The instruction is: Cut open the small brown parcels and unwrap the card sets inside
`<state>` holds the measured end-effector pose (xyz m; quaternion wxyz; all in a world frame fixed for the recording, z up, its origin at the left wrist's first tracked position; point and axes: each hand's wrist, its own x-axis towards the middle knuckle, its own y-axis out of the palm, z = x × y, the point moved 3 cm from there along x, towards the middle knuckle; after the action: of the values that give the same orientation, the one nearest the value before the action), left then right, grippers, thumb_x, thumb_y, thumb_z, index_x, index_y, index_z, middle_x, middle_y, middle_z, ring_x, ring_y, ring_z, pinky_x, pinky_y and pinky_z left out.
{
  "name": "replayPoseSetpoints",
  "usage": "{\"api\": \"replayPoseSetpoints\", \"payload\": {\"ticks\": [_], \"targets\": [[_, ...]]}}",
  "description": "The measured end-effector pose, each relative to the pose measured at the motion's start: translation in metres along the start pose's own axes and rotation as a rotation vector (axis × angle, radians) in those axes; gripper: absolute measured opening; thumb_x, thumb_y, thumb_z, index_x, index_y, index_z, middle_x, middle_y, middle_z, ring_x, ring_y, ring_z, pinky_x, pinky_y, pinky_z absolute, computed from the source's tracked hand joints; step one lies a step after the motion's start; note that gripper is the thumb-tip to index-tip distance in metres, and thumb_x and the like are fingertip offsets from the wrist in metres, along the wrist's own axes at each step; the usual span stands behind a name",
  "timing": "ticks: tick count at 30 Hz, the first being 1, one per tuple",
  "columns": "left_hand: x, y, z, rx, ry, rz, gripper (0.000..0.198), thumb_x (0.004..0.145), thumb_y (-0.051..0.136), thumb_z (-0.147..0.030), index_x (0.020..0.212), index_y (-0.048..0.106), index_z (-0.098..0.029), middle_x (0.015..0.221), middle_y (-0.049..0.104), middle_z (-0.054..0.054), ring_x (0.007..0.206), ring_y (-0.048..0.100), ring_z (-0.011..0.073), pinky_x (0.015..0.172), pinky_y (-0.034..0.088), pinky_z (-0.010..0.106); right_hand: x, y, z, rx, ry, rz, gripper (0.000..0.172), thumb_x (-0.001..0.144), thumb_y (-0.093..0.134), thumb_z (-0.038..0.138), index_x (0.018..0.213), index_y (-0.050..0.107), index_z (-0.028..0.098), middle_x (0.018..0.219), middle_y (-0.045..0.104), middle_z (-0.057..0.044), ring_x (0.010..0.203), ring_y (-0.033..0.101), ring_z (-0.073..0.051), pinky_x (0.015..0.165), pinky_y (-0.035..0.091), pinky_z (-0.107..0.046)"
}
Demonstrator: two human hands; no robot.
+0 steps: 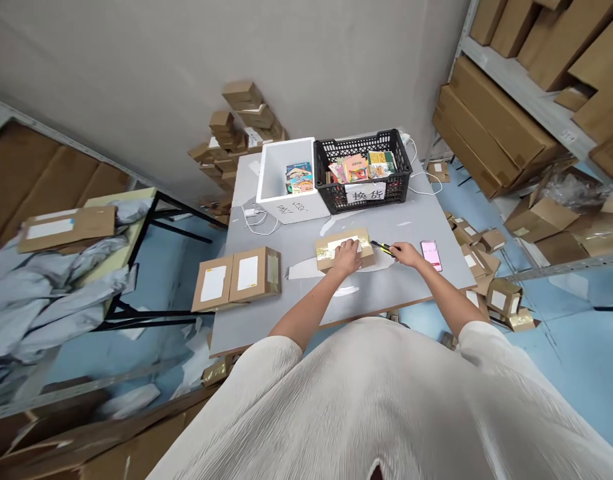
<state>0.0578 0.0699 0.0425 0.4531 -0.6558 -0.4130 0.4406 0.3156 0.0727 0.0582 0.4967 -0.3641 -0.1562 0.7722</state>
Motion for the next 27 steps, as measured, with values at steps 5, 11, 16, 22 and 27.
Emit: {"api": "replayPoseSetpoints", "payload": {"ticks": [5, 11, 16, 22, 27], "targets": [[0.009, 0.001, -0.004, 0.063, -0.021, 0.033, 0.059, 0.095, 0.074, -0.032, 0.148, 0.054, -0.018, 0.146, 0.060, 0.020, 0.139, 0.056, 0.0369, 0.121, 0.034, 0.048, -0.006, 0.017, -0.011, 0.125, 0.043, -0.004, 0.033, 0.109, 0.046, 0.039, 0.101, 0.071, 0.019, 0.107, 0.082, -0.008, 0.085, 0.078, -0.018, 0.065, 0.057, -0.021], [0.001, 0.004, -0.008, 0.115, -0.006, 0.020, 0.059, 0.094, 0.073, -0.027, 0.148, 0.053, -0.019, 0.145, 0.062, 0.018, 0.140, 0.057, 0.0358, 0.129, 0.026, 0.052, -0.007, 0.022, -0.013, 0.162, 0.065, 0.023, 0.033, 0.109, 0.044, 0.037, 0.108, 0.072, 0.019, 0.113, 0.082, -0.009, 0.088, 0.078, -0.019, 0.063, 0.058, -0.021], [-0.016, 0.006, 0.003, 0.131, 0.038, 0.026, 0.067, 0.088, 0.079, -0.025, 0.148, 0.052, -0.019, 0.143, 0.064, 0.017, 0.135, 0.062, 0.0351, 0.134, 0.018, 0.055, -0.002, 0.024, -0.014, 0.224, 0.015, 0.034, 0.032, 0.106, 0.054, 0.046, 0.104, 0.071, 0.019, 0.107, 0.081, -0.009, 0.084, 0.075, -0.018, 0.064, 0.056, -0.022], [-0.034, 0.017, 0.025, 0.125, 0.068, 0.028, 0.078, 0.077, 0.091, -0.027, 0.144, 0.053, -0.022, 0.140, 0.065, 0.015, 0.132, 0.064, 0.0350, 0.136, 0.017, 0.057, 0.010, 0.021, -0.005, 0.015, -0.211, 0.088, 0.039, 0.102, 0.058, 0.053, 0.101, 0.077, 0.019, 0.091, 0.078, -0.006, 0.079, 0.069, -0.019, 0.071, 0.049, -0.026], [-0.041, 0.025, 0.029, 0.097, 0.123, -0.015, 0.074, 0.075, 0.090, -0.022, 0.140, 0.054, -0.022, 0.138, 0.065, 0.016, 0.138, 0.060, 0.0352, 0.135, 0.022, 0.057, 0.028, 0.016, 0.013, -0.362, -0.315, 0.149, 0.037, 0.105, 0.059, 0.051, 0.114, 0.082, 0.024, 0.101, 0.082, -0.007, 0.087, 0.069, -0.023, 0.075, 0.044, -0.028]]}}
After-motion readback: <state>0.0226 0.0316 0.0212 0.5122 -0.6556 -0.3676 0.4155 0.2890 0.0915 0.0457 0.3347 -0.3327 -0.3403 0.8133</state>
